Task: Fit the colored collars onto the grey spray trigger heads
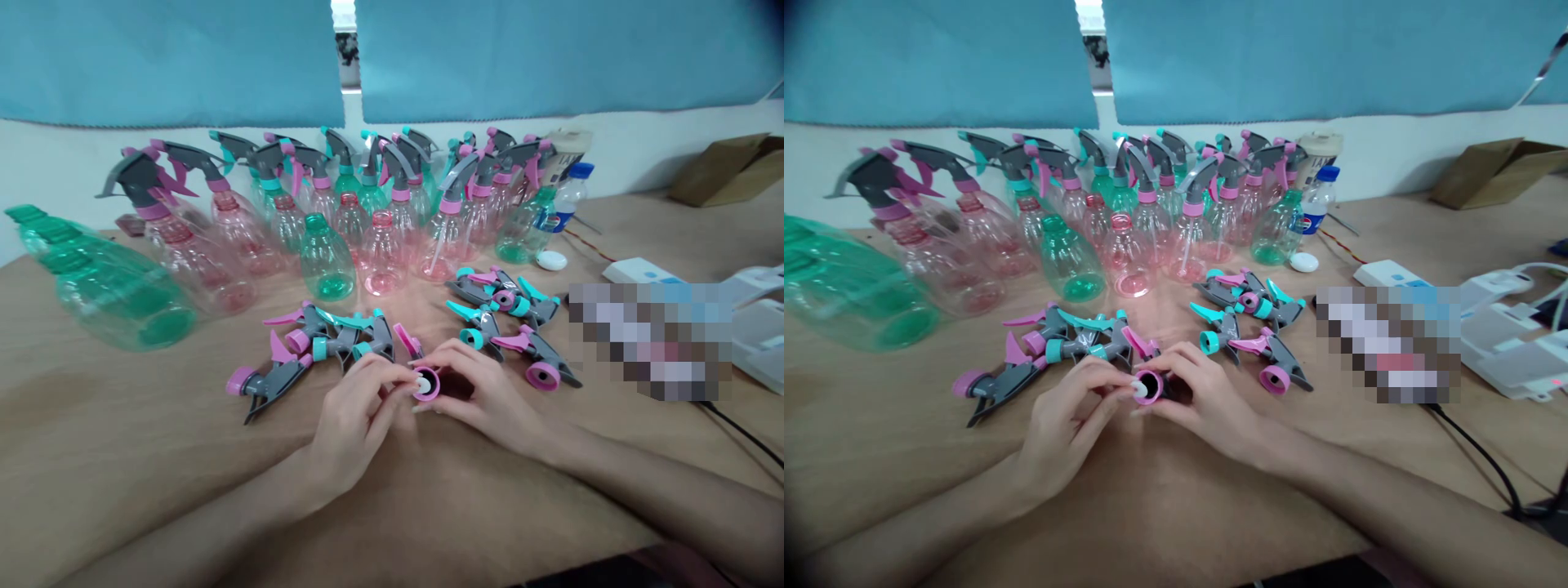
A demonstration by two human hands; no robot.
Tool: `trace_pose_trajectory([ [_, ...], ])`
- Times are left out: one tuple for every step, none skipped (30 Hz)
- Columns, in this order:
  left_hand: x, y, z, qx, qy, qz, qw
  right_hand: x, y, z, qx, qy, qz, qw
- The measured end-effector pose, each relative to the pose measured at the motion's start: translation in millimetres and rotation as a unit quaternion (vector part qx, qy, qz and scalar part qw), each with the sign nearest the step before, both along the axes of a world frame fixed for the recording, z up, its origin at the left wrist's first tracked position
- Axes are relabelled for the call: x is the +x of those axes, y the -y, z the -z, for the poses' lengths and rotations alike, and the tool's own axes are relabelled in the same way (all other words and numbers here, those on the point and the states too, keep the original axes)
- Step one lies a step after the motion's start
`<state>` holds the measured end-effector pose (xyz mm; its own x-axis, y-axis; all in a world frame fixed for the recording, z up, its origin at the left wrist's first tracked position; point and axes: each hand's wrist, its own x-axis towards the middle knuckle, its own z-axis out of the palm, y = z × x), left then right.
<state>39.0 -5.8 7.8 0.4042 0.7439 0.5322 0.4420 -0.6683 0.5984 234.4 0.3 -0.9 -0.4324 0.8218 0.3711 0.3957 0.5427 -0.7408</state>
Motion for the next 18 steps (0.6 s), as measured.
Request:
trace_pose_trajectory([
  [-0.4, -0.5, -0.1, 0.009, 0.002, 0.009, 1.000, 0.0, 0.1, 0.0, 0.002, -0.001, -0.002, 1.000],
  [-0.6, -1.0, -0.3, 0.016, 0.005, 0.017, 1.000, 0.1, 0.1, 0.1, 0.002, -0.002, -0.004, 1.000],
  [-0.8, -1.5, -0.5, 0.022, 0.007, 0.024, 0.999, 0.1, 0.1, 0.3, 0.002, -0.003, -0.006, 1.000],
  [-0.9, -2.0, -0.8, 0.029, 0.007, 0.027, 0.999, 0.2, 0.2, 0.5, 0.002, -0.004, -0.009, 1.000],
  [-0.9, -2.5, -1.1, 0.036, 0.004, 0.028, 0.999, 0.2, 0.2, 0.8, 0.002, -0.004, -0.014, 1.000],
  [-0.8, -3.0, -1.3, 0.043, -0.001, 0.027, 0.999, 0.1, 0.3, 1.1, 0.002, -0.004, -0.020, 1.000],
  [-0.7, -3.4, -1.3, 0.051, -0.008, 0.024, 0.998, 0.1, 0.4, 1.3, 0.002, -0.002, -0.027, 1.000],
  [-0.6, -3.7, -1.2, 0.056, -0.016, 0.020, 0.998, 0.0, 0.4, 1.4, 0.001, 0.001, -0.033, 0.999],
  [-0.5, -4.0, -0.9, 0.060, -0.024, 0.016, 0.998, -0.1, 0.5, 1.4, 0.002, 0.004, -0.037, 0.999],
  [-0.3, -4.2, -0.5, 0.061, -0.030, 0.013, 0.998, -0.2, 0.5, 1.3, 0.002, 0.006, -0.041, 0.999],
  [-0.1, -4.3, 0.0, 0.061, -0.034, 0.012, 0.997, -0.2, 0.5, 1.1, 0.002, 0.007, -0.043, 0.999],
  [0.1, -4.3, 0.6, 0.061, -0.034, 0.011, 0.998, -0.2, 0.5, 0.8, 0.003, 0.008, -0.045, 0.999],
  [0.3, -4.2, 1.1, 0.059, -0.033, 0.012, 0.998, -0.3, 0.5, 0.5, 0.004, 0.008, -0.045, 0.999],
  [0.5, -3.9, 1.6, 0.057, -0.030, 0.012, 0.998, -0.3, 0.5, 0.1, 0.004, 0.008, -0.046, 0.999],
  [0.7, -3.6, 1.8, 0.053, -0.026, 0.012, 0.998, -0.4, 0.5, -0.2, 0.004, 0.008, -0.046, 0.999],
  [0.9, -3.1, 2.0, 0.045, -0.023, 0.012, 0.999, -0.6, 0.5, -0.6, 0.004, 0.008, -0.046, 0.999],
  [1.1, -2.6, 1.9, 0.035, -0.019, 0.013, 0.999, -0.8, 0.6, -0.9, 0.005, 0.008, -0.045, 0.999],
  [1.3, -2.1, 1.8, 0.024, -0.016, 0.013, 1.000, -0.9, 0.7, -1.2, 0.006, 0.007, -0.045, 0.999],
])
